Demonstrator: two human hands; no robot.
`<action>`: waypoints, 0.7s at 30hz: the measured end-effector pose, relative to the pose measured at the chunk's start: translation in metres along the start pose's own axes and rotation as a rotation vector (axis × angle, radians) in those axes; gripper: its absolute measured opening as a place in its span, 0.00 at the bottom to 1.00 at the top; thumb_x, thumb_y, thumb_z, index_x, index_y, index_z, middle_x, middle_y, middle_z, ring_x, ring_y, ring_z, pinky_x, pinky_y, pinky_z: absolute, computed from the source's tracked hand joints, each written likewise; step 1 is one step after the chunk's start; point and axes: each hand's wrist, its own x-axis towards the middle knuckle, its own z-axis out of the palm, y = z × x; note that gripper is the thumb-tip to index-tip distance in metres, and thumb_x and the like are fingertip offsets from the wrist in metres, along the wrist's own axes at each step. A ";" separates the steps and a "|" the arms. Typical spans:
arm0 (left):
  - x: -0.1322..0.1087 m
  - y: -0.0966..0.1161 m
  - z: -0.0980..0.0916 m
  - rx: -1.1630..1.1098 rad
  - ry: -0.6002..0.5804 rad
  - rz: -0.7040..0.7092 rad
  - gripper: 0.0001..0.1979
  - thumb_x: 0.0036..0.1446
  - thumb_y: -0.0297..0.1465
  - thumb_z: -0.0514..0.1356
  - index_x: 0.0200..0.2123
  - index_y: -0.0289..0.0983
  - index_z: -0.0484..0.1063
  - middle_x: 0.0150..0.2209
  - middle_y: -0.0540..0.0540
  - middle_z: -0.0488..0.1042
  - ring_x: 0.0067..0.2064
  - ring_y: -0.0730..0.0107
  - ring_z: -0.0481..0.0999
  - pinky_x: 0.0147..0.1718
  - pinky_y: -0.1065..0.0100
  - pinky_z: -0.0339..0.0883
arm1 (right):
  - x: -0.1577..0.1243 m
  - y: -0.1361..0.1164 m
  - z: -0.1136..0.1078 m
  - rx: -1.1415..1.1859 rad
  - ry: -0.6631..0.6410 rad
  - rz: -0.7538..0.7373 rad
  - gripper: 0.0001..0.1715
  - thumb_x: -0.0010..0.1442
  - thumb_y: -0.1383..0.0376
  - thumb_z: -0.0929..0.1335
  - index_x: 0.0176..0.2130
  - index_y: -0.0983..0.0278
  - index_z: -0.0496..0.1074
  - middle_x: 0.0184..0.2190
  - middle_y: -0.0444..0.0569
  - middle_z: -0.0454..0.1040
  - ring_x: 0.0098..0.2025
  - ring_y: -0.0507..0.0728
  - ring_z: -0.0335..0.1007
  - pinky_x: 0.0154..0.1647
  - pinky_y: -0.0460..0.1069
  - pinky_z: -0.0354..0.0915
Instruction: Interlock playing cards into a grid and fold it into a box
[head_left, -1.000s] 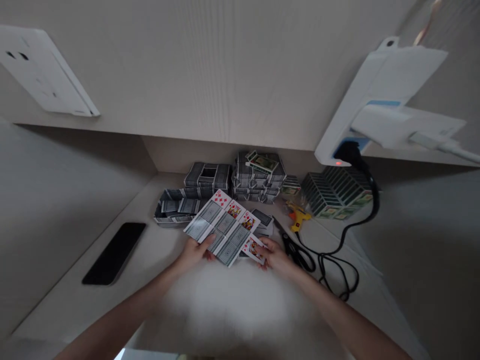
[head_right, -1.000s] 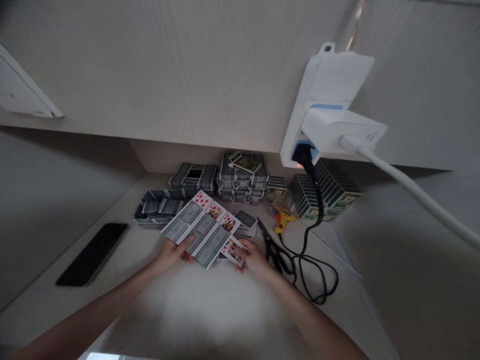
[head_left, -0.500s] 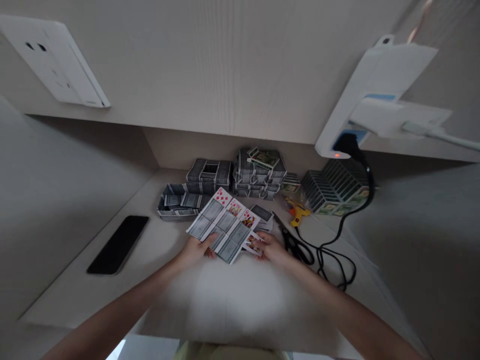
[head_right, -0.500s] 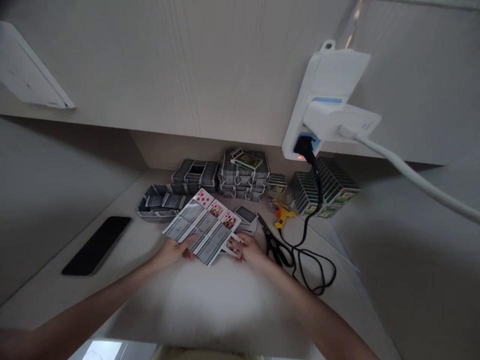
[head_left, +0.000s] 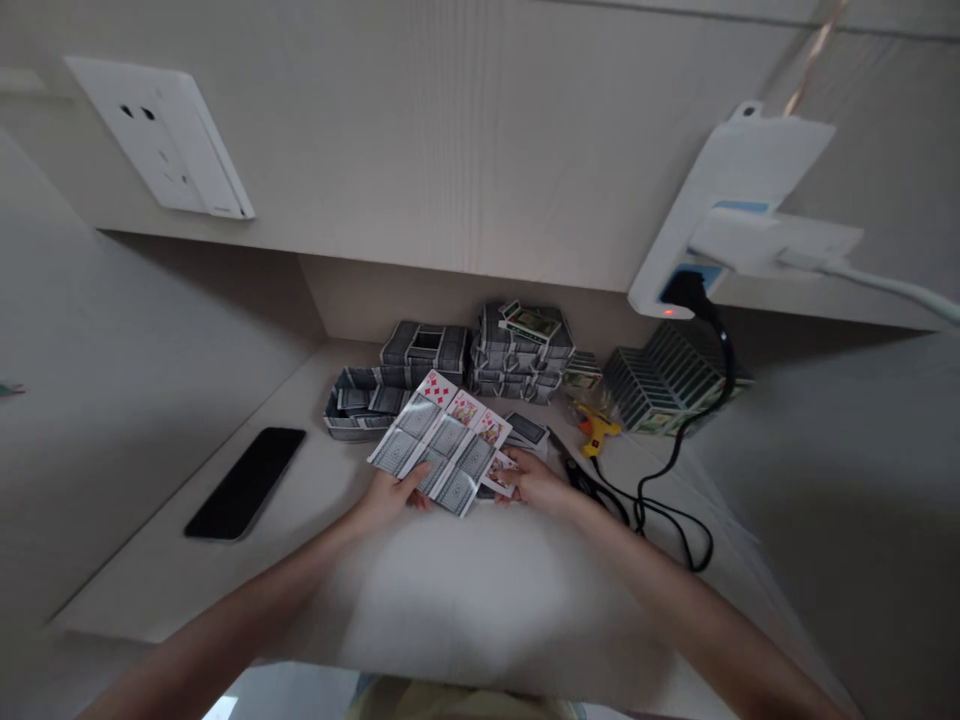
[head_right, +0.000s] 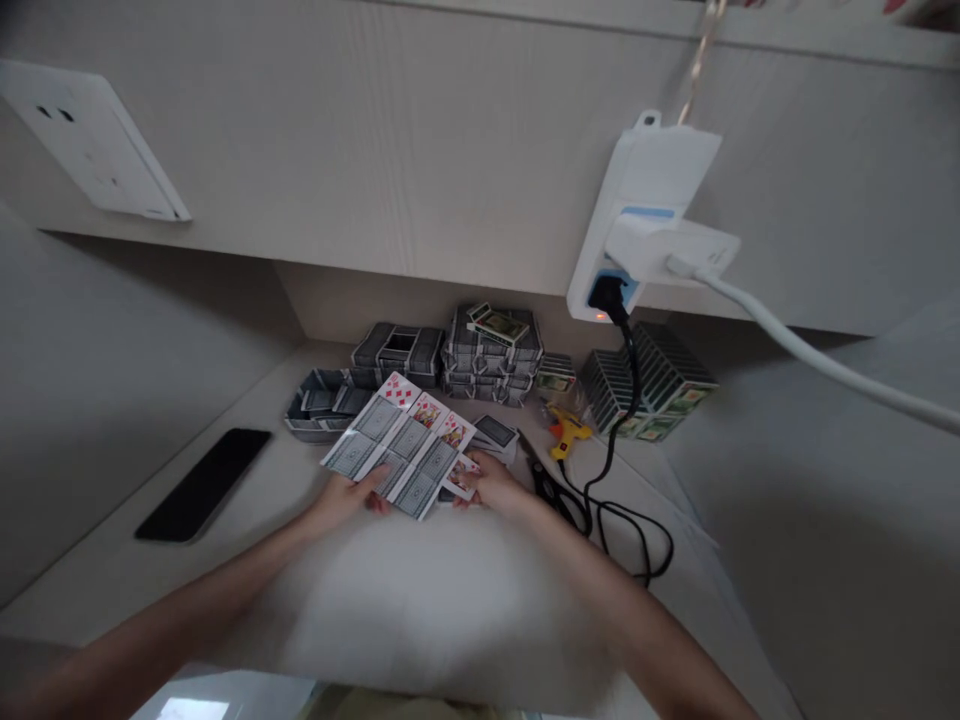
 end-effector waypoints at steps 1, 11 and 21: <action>0.000 0.001 0.000 -0.001 0.002 0.000 0.19 0.47 0.47 0.58 0.20 0.36 0.67 0.15 0.48 0.71 0.17 0.71 0.69 0.19 0.69 0.63 | 0.000 -0.001 0.000 0.004 -0.008 -0.003 0.18 0.44 0.63 0.72 0.33 0.62 0.63 0.26 0.41 0.72 0.19 0.50 0.68 0.19 0.45 0.63; 0.012 0.010 -0.002 0.019 0.001 0.024 0.20 0.45 0.48 0.59 0.20 0.36 0.68 0.15 0.48 0.71 0.17 0.71 0.69 0.20 0.69 0.64 | 0.001 -0.021 -0.004 0.090 -0.078 -0.009 0.21 0.41 0.69 0.72 0.36 0.62 0.64 0.26 0.40 0.71 0.19 0.48 0.67 0.17 0.42 0.59; 0.029 0.003 0.006 0.003 0.036 0.055 0.20 0.45 0.49 0.58 0.23 0.36 0.66 0.15 0.49 0.71 0.16 0.71 0.68 0.18 0.69 0.64 | 0.010 -0.028 -0.005 0.120 -0.020 -0.020 0.16 0.42 0.75 0.69 0.33 0.63 0.65 0.22 0.38 0.69 0.17 0.46 0.62 0.16 0.41 0.55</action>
